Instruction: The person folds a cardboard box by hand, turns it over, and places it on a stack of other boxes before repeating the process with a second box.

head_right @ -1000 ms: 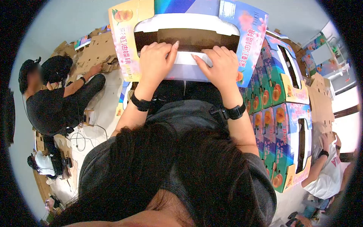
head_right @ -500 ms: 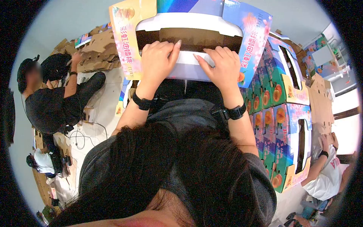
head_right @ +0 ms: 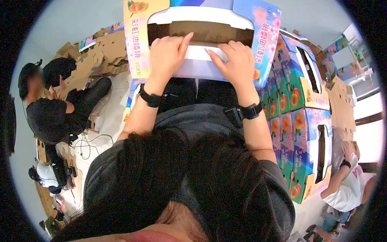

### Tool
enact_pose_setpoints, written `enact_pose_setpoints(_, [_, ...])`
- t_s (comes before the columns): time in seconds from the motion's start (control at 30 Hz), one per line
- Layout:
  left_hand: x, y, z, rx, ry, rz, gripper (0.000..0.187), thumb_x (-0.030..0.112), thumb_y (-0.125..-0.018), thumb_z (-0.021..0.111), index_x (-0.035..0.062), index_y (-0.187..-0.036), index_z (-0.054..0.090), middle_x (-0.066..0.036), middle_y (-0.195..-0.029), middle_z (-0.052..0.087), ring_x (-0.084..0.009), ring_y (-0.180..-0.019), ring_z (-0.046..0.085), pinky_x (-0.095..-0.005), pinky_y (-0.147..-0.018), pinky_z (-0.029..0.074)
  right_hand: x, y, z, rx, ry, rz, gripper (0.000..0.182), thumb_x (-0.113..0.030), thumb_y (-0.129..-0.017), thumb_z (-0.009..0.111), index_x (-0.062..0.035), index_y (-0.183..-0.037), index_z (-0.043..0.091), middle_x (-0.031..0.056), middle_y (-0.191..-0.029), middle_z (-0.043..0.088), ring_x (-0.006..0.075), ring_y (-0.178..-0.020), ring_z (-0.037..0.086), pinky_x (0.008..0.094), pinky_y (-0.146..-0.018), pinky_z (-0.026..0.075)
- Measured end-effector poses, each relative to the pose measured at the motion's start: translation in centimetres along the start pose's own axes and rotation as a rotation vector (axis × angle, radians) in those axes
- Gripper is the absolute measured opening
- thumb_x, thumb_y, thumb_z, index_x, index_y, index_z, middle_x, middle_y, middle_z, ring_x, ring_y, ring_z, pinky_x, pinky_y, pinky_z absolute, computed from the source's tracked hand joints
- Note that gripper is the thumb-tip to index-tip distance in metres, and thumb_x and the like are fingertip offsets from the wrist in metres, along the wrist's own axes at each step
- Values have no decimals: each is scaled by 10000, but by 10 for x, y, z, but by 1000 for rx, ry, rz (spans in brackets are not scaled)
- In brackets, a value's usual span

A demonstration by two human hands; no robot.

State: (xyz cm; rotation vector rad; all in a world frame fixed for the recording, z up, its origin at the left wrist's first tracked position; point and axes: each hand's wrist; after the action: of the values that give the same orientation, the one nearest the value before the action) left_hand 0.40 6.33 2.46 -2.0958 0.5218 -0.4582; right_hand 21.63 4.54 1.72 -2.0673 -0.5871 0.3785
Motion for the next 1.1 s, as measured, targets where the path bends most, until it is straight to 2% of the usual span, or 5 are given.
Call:
enact_pose_setpoints(0.47, [4,11,-32,452,318,201,138,167,-830,629,99,-890,733,-43,-889,718,-259,-827,650,-395,-777,468,8,-3,1,-28,-32,66,280,-361,-817,775,-82,-845,763,82,-739,636,279,-725,637,402,-632,477])
enact_pose_setpoints(0.7, [33,53,-45,-329,833,198,250,263,-912,698,87,-739,654,-69,-694,624,-298,-663,602,-399,-660,447,21,4,1,28,-73,185,313,-355,-836,776,-44,-850,751,118,-750,649,313,-744,648,416,-658,499])
enact_pose_setpoints(0.8, [28,59,-45,-1052,1184,-227,430,337,-1085,416,32,-1103,719,-98,-954,750,-239,-882,690,-360,-868,501,23,6,3,65,-78,172,321,-355,-835,777,-37,-840,736,115,-747,647,318,-739,644,415,-648,492])
enact_pose_setpoints(1.0, [17,78,-24,-1119,1452,-751,719,571,-1086,190,35,-1513,405,-171,-1443,566,-306,-1282,580,-417,-1044,437,24,14,-8,64,-106,142,279,-309,-825,789,-41,-821,714,111,-734,632,307,-716,625,422,-630,468])
enact_pose_setpoints(1.1, [11,91,-12,-886,1871,-844,639,536,-1053,429,48,-1465,426,-176,-1512,475,-357,-1392,469,-476,-1110,402,22,17,-12,79,-94,147,266,-293,-818,794,-41,-818,709,106,-733,629,296,-714,620,415,-633,462])
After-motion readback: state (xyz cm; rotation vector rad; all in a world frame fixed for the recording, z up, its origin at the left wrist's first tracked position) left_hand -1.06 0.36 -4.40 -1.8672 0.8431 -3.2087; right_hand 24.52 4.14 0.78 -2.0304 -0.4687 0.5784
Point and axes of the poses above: each hand's wrist, its own y-axis away from the middle knuckle, its own z-axis out of the palm, x = y × z
